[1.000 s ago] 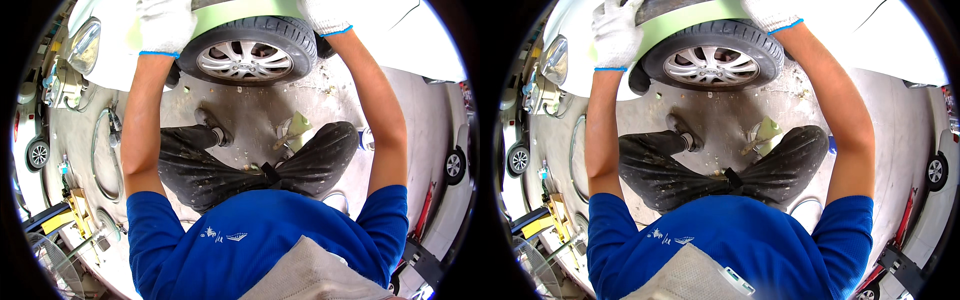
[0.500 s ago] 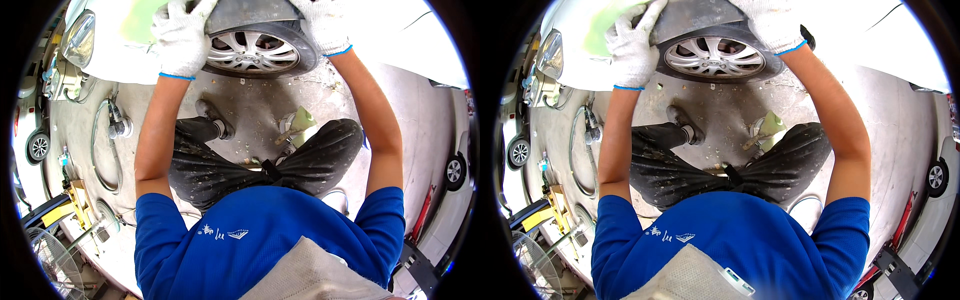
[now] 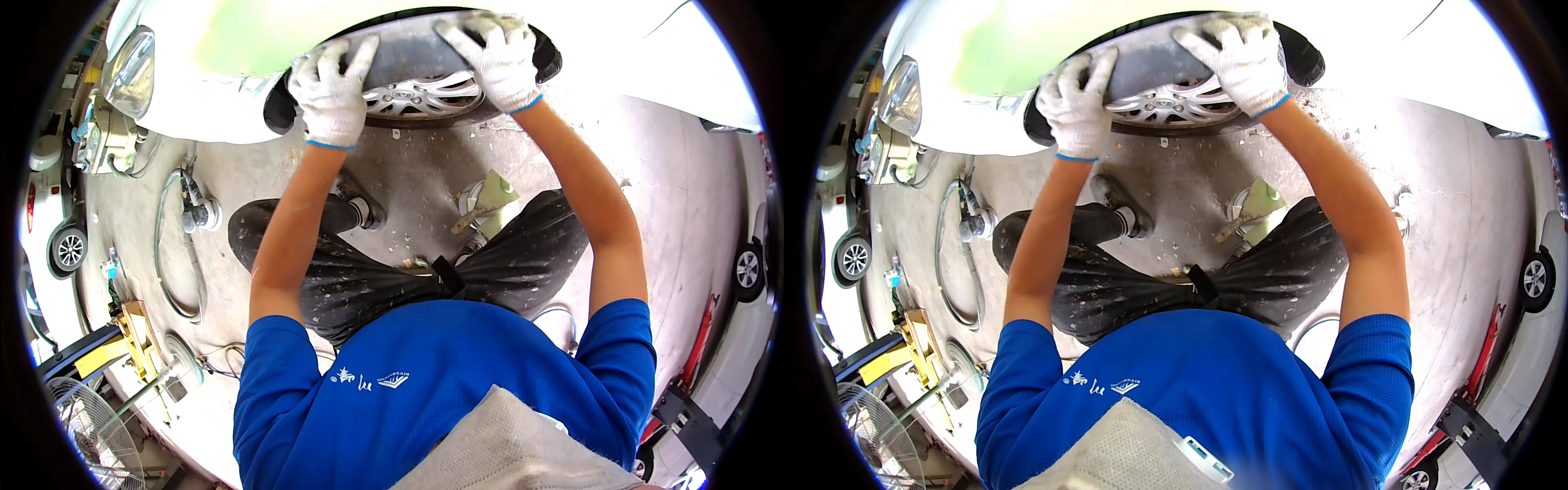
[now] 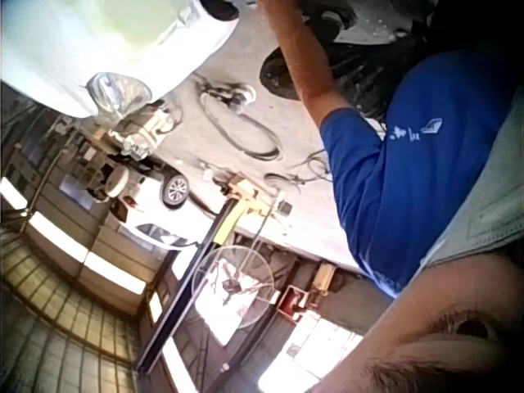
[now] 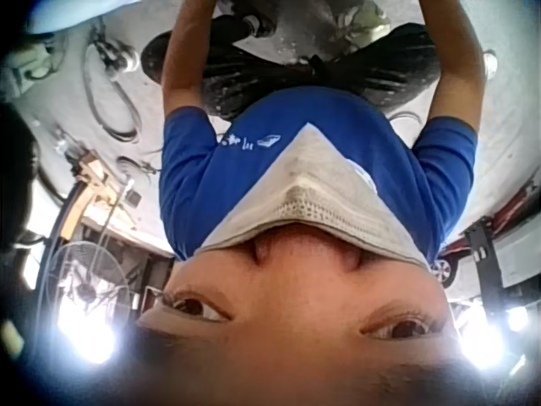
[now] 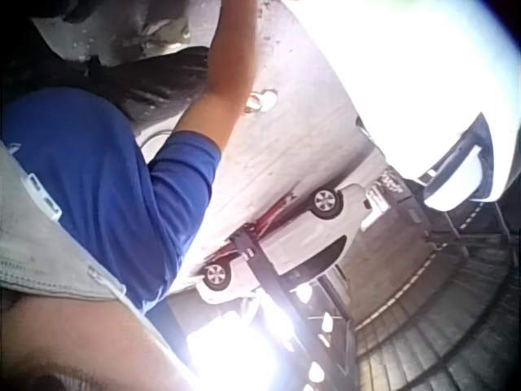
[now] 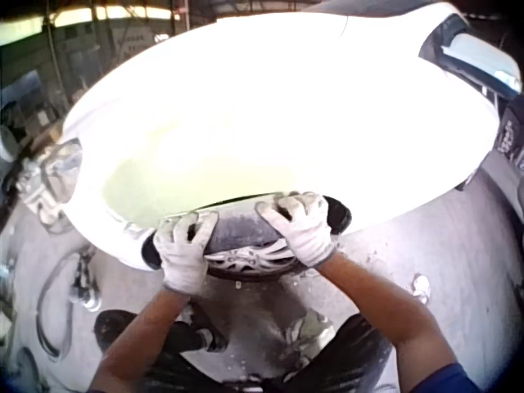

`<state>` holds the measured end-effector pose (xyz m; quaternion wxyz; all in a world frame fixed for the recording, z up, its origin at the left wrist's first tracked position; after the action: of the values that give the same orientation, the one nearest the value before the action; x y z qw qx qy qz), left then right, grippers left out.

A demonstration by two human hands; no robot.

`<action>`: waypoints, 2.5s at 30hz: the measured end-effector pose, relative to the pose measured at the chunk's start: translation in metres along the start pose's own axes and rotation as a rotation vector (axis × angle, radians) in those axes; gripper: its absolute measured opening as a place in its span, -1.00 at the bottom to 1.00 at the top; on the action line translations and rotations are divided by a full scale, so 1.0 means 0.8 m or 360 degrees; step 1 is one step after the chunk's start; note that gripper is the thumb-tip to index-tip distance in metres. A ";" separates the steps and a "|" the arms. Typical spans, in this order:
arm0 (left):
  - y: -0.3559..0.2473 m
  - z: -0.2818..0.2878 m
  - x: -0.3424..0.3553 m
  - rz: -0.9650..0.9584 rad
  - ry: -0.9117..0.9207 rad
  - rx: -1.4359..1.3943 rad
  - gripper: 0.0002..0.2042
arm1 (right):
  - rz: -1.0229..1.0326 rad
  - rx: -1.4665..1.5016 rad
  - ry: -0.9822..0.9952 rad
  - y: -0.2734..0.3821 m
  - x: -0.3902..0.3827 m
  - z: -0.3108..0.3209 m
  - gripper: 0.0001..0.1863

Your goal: The person applies body filler to the front fender of a white car using a putty knife and a sanding block. They spread the filler, smooth it, and sand the area around the wheel arch.

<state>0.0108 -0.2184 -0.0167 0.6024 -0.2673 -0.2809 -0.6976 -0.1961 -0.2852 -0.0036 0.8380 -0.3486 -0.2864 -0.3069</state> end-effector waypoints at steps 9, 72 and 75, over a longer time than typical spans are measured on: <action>0.018 0.118 0.106 -0.0191 0.0007 0.0066 -0.21 | -0.0011 0.0201 0.0009 -0.042 0.114 0.131 -0.34; -0.012 0.048 -0.027 0.0003 0.0372 -0.0211 -0.19 | -0.0025 0.0252 0.0232 0.015 -0.016 0.071 -0.44; -0.023 0.056 -0.045 0.0053 0.0496 -0.0283 -0.22 | -0.0052 0.0304 0.0427 0.025 -0.032 0.070 -0.47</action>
<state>-0.0010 -0.1592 -0.0122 0.6240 -0.2128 -0.1169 -0.7427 -0.2132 -0.2236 0.0037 0.8930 -0.2184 -0.2055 -0.3355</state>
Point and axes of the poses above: each hand's wrist, its own x-axis towards the middle knuckle, its own z-axis out of the back of the hand, y = z × x, the point moved 8 cm from there along x, towards the middle knuckle, and after that the axes turned 7 degrees about y, right-handed, at the moved point
